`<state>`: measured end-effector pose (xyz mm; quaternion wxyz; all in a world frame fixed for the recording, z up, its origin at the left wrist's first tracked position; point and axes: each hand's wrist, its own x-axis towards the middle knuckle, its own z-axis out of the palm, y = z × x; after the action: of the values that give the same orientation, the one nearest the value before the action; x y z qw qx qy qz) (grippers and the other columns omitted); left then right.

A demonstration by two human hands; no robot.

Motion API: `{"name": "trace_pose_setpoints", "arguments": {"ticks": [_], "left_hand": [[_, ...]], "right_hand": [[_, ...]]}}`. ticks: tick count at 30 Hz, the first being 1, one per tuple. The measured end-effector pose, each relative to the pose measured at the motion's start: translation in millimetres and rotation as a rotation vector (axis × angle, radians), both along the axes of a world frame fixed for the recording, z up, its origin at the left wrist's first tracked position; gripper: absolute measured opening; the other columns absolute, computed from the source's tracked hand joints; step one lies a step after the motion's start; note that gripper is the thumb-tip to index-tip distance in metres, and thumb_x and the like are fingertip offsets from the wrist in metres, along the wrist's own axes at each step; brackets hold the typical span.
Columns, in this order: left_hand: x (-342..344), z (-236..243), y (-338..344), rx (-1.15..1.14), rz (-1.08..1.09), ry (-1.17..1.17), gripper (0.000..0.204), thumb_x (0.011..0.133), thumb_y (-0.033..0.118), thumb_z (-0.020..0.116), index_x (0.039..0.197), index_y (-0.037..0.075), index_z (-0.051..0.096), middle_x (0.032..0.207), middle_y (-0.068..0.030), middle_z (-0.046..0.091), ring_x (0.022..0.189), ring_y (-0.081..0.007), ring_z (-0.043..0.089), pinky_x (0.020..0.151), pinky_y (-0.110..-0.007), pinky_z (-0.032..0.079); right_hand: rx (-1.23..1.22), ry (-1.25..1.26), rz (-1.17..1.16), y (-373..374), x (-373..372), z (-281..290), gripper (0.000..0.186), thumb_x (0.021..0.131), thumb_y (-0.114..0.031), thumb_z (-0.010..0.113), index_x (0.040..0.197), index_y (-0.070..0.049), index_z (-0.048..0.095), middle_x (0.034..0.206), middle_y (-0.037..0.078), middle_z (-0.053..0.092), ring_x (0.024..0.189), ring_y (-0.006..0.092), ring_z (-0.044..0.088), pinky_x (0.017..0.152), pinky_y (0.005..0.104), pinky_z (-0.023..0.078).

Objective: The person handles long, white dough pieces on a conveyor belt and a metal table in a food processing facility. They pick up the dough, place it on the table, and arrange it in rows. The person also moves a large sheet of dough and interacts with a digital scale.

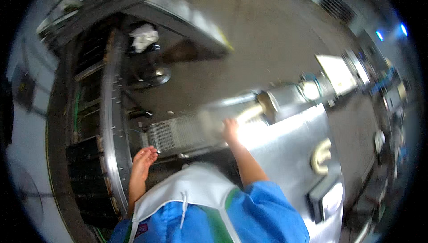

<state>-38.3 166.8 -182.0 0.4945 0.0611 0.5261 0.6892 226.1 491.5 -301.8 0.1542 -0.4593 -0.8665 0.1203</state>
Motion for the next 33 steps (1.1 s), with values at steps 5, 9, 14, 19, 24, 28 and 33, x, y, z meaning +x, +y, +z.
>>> {"name": "trace_pose_setpoints", "arguments": {"ticks": [5, 9, 14, 19, 24, 28, 33], "left_hand": [[9.7, 2.7, 42.4, -0.06, -0.169, 0.015, 0.023, 0.093, 0.012, 0.054, 0.112, -0.001, 0.057, 0.102, -0.011, 0.064, 0.089, -0.0168, 0.061, 0.082, -0.03, 0.051], [23.4, 4.7, 79.7, -0.118, -0.34, 0.073, 0.023, 0.093, 0.015, 0.055, 0.112, 0.003, 0.058, 0.102, -0.008, 0.065, 0.089, -0.0146, 0.062, 0.082, -0.029, 0.05], [32.6, 11.8, 103.5, -0.105, -0.407, 0.098, 0.023, 0.093, 0.014, 0.054, 0.112, 0.002, 0.058, 0.102, -0.0081, 0.065, 0.088, -0.0139, 0.062, 0.082, -0.028, 0.05], [42.2, 8.1, 120.7, -0.082, -0.473, 0.096, 0.023, 0.094, 0.012, 0.053, 0.114, 0.001, 0.056, 0.103, -0.0093, 0.064, 0.087, -0.0136, 0.062, 0.082, -0.028, 0.051], [47.0, 8.3, 113.6, -0.105, -0.485, 0.105, 0.024, 0.093, 0.011, 0.054, 0.114, 0.0, 0.057, 0.104, -0.0105, 0.064, 0.09, -0.0144, 0.061, 0.084, -0.028, 0.05], [51.5, 6.3, 112.4, -0.125, -0.496, 0.101, 0.023, 0.093, 0.013, 0.054, 0.113, 0.001, 0.057, 0.103, -0.0093, 0.064, 0.088, -0.0133, 0.062, 0.082, -0.027, 0.051], [48.2, 4.3, 102.0, -0.142, -0.442, 0.111, 0.022, 0.093, 0.014, 0.054, 0.112, 0.003, 0.058, 0.102, -0.008, 0.065, 0.088, -0.0133, 0.062, 0.081, -0.027, 0.05]], "right_hand": [[-0.618, 0.519, -0.387, -45.2, 98.8, 1.3, 0.045, 0.073, -0.018, 0.072, 0.114, -0.006, 0.056, 0.1, 0.009, 0.061, 0.088, 0.0224, 0.059, 0.078, 0.0327, 0.049], [-0.922, 1.093, -0.698, -94.2, 215.8, 12.1, 0.044, 0.08, -0.032, 0.068, 0.115, -0.007, 0.057, 0.102, 0.008, 0.06, 0.083, 0.0169, 0.058, 0.07, 0.0263, 0.048], [-0.815, 1.007, -1.217, -160.6, 323.8, 36.8, 0.041, 0.084, -0.038, 0.06, 0.104, -0.002, 0.061, 0.078, 0.01, 0.06, 0.061, 0.0188, 0.058, 0.052, 0.0308, 0.05], [-0.191, -0.401, -1.011, -180.9, 431.5, -28.5, 0.039, 0.083, -0.029, 0.06, 0.108, 0.0, 0.061, 0.104, 0.02, 0.063, 0.092, 0.031, 0.061, 0.08, 0.0379, 0.05], [-0.061, 0.02, -0.696, -103.4, 307.8, 23.7, 0.047, 0.078, -0.029, 0.067, 0.119, -0.008, 0.058, 0.115, 0.016, 0.06, 0.107, 0.032, 0.055, 0.092, 0.0431, 0.042], [-0.082, -0.071, -0.76, -89.8, 257.8, 14.1, 0.049, 0.072, -0.03, 0.072, 0.115, -0.011, 0.061, 0.108, 0.013, 0.061, 0.104, 0.0314, 0.056, 0.089, 0.0416, 0.043], [-0.283, -0.031, -0.434, -76.0, 245.9, 5.2, 0.05, 0.069, -0.034, 0.074, 0.112, -0.011, 0.063, 0.106, 0.013, 0.061, 0.101, 0.0313, 0.057, 0.088, 0.0407, 0.045]]}}
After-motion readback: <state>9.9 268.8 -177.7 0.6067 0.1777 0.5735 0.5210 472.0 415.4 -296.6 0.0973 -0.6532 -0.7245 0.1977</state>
